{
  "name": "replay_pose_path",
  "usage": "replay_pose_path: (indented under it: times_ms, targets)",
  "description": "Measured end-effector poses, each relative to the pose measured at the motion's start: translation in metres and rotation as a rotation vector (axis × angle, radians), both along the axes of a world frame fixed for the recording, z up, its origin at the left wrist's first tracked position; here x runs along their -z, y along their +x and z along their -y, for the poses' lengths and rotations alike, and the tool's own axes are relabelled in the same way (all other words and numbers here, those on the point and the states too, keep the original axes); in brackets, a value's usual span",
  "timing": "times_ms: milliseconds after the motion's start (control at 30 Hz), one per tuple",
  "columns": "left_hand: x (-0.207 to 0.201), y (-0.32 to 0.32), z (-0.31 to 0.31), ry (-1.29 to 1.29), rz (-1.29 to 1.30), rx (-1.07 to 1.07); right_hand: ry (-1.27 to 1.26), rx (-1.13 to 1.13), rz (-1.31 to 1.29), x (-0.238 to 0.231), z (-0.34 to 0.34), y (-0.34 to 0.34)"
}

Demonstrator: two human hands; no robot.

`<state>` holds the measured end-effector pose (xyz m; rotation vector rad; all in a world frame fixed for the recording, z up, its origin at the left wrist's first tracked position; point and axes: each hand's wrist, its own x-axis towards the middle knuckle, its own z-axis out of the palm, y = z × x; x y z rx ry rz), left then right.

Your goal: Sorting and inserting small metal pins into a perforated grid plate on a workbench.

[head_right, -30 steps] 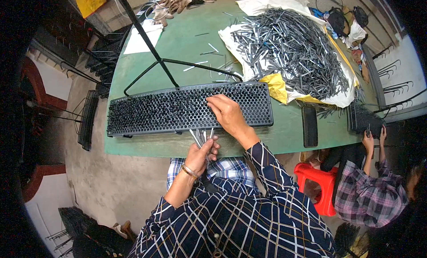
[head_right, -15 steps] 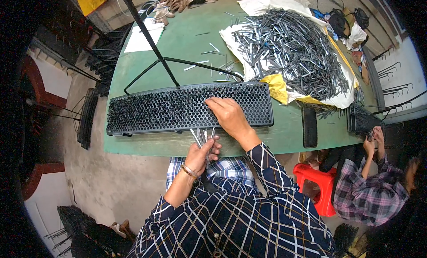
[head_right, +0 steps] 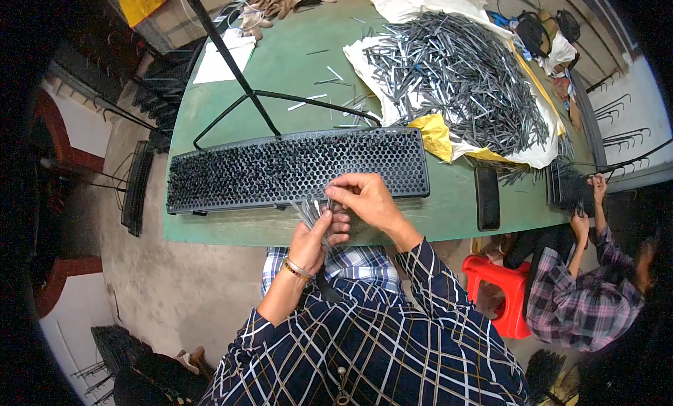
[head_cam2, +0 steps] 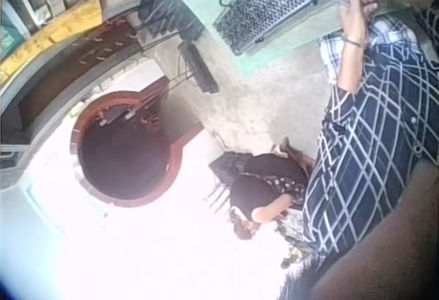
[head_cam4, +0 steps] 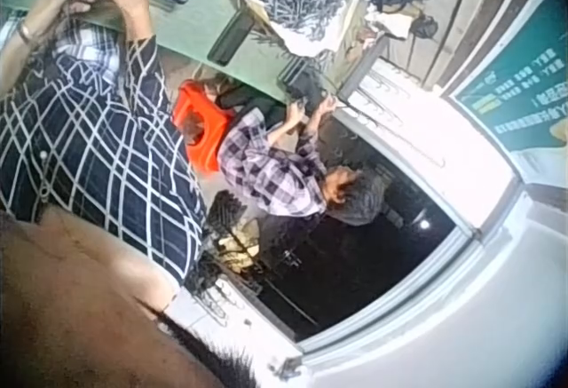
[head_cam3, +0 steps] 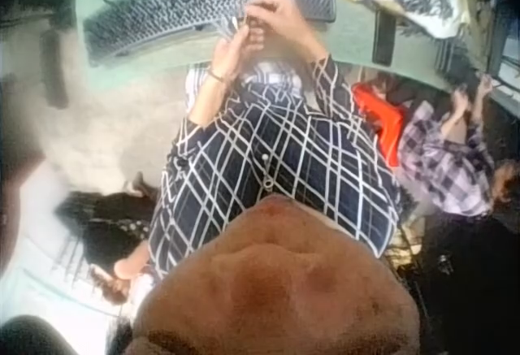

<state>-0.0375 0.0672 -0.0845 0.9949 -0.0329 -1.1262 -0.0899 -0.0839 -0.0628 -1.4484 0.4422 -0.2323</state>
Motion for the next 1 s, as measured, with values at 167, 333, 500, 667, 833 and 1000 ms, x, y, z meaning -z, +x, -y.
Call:
replay_pose_path:
  times_ms: [167, 333, 500, 667, 833, 1000]
  targets:
    - [0.002, -0.001, 0.004, 0.025, -0.012, -0.002, -0.385, 0.176, 0.093, -0.013, 0.024, 0.009]
    - [0.007, -0.001, 0.004, 0.064, -0.010, 0.026, -0.837, 0.145, 0.294, -0.009, 0.046, 0.026]
    - [0.008, -0.002, 0.001, 0.085, -0.003, 0.025, -0.746, 0.100, 0.261, -0.005, 0.045, 0.029]
    - [0.008, -0.001, 0.001, 0.090, -0.010, 0.040, -0.676, 0.103, 0.253, -0.003, 0.046, 0.029]
    - [0.007, 0.001, 0.002, 0.115, -0.028, 0.095, -0.590, 0.101, 0.249, -0.001, 0.047, 0.029]
    - [0.009, 0.002, 0.002, 0.116, -0.043, 0.108, -0.644, 0.106, 0.278, 0.002, 0.049, 0.029]
